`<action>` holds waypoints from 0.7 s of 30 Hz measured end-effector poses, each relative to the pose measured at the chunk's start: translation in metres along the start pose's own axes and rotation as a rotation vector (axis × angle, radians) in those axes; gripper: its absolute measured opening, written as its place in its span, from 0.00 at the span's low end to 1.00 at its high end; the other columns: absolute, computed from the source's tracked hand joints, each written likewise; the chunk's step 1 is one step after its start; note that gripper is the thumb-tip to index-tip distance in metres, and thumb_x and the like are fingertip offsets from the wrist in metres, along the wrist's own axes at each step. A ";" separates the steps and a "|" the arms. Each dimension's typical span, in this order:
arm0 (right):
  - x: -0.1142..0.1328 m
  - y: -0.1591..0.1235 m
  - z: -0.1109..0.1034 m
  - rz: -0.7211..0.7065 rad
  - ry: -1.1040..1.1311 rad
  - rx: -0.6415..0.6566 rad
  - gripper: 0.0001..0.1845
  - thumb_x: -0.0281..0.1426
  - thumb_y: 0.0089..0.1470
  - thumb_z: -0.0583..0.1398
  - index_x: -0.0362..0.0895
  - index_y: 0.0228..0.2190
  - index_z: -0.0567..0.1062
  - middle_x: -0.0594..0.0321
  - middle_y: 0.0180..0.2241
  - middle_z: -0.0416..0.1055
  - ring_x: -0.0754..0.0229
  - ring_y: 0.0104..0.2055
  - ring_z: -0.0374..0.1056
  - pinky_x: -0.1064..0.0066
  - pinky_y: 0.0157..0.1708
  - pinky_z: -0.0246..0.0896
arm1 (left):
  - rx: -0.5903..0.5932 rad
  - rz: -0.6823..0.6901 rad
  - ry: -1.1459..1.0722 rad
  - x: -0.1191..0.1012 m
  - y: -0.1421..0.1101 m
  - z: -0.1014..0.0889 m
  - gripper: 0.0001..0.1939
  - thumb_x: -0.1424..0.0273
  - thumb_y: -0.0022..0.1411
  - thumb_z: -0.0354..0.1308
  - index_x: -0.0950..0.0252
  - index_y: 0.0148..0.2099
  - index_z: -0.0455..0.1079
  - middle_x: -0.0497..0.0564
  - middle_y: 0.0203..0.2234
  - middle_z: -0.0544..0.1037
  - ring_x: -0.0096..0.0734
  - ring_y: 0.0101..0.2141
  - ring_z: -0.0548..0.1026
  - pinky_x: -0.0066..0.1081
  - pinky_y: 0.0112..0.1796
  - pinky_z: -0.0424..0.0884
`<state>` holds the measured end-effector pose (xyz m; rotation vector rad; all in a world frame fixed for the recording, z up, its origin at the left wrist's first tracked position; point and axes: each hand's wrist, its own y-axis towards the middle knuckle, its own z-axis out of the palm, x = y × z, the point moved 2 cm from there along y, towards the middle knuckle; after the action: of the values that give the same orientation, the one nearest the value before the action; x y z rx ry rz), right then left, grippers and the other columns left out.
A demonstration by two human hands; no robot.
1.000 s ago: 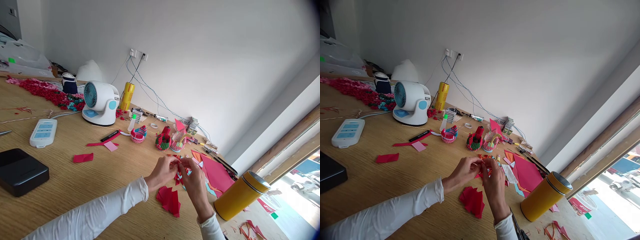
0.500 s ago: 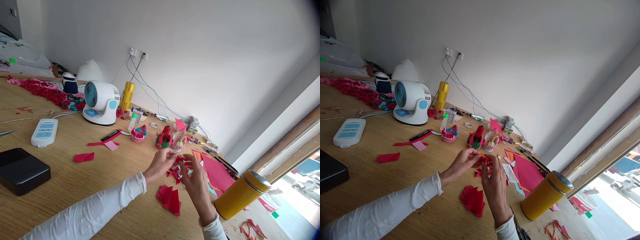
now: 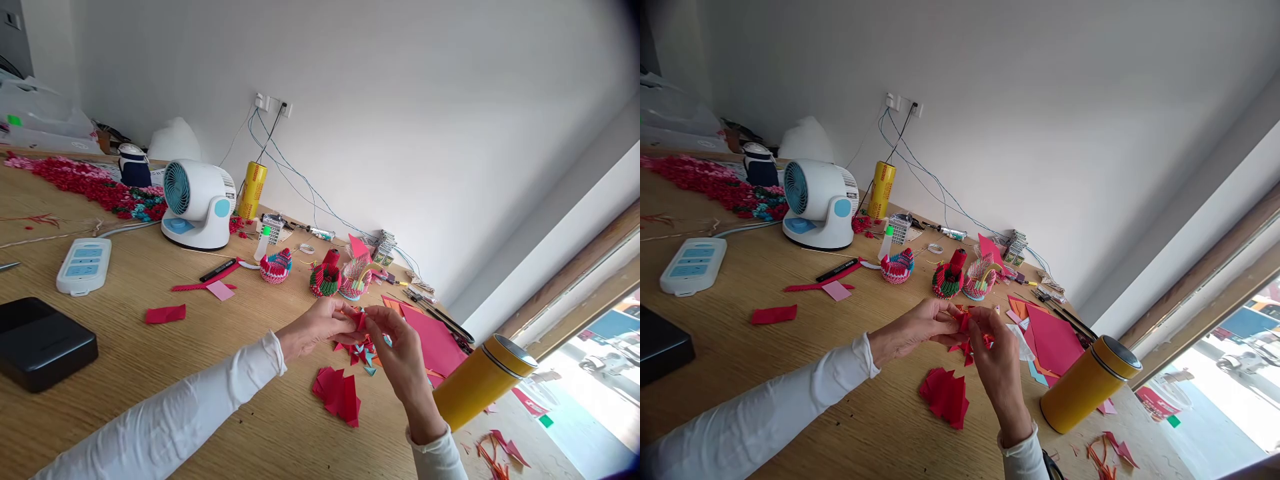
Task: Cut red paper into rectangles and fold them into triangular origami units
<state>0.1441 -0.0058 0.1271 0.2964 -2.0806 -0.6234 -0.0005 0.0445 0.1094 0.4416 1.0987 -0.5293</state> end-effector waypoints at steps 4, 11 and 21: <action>0.003 -0.002 0.005 -0.006 -0.017 0.017 0.11 0.38 0.57 0.58 0.44 0.37 0.73 0.56 0.35 0.78 0.54 0.35 0.76 0.66 0.33 0.71 | -0.046 0.133 0.088 0.004 0.004 0.000 0.18 0.65 0.48 0.70 0.70 0.35 0.68 0.51 0.23 0.78 0.30 0.24 0.77 0.31 0.31 0.72; 0.005 -0.005 0.009 -0.028 -0.161 -0.105 0.07 0.34 0.57 0.57 0.46 0.36 0.73 0.61 0.33 0.78 0.55 0.33 0.76 0.68 0.31 0.68 | -0.172 0.405 0.551 -0.001 0.000 0.004 0.06 0.74 0.55 0.61 0.67 0.36 0.68 0.54 0.34 0.78 0.32 0.29 0.78 0.28 0.29 0.72; 0.000 -0.005 0.007 0.018 -0.154 -0.135 0.10 0.36 0.58 0.57 0.45 0.36 0.75 0.59 0.32 0.79 0.54 0.32 0.76 0.67 0.31 0.69 | -0.143 0.375 0.584 -0.008 -0.005 0.009 0.04 0.72 0.58 0.58 0.68 0.36 0.69 0.50 0.24 0.77 0.31 0.25 0.77 0.25 0.26 0.71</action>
<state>0.1385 -0.0074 0.1212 0.1559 -2.1727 -0.7930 0.0000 0.0364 0.1202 0.6815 1.5549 0.0222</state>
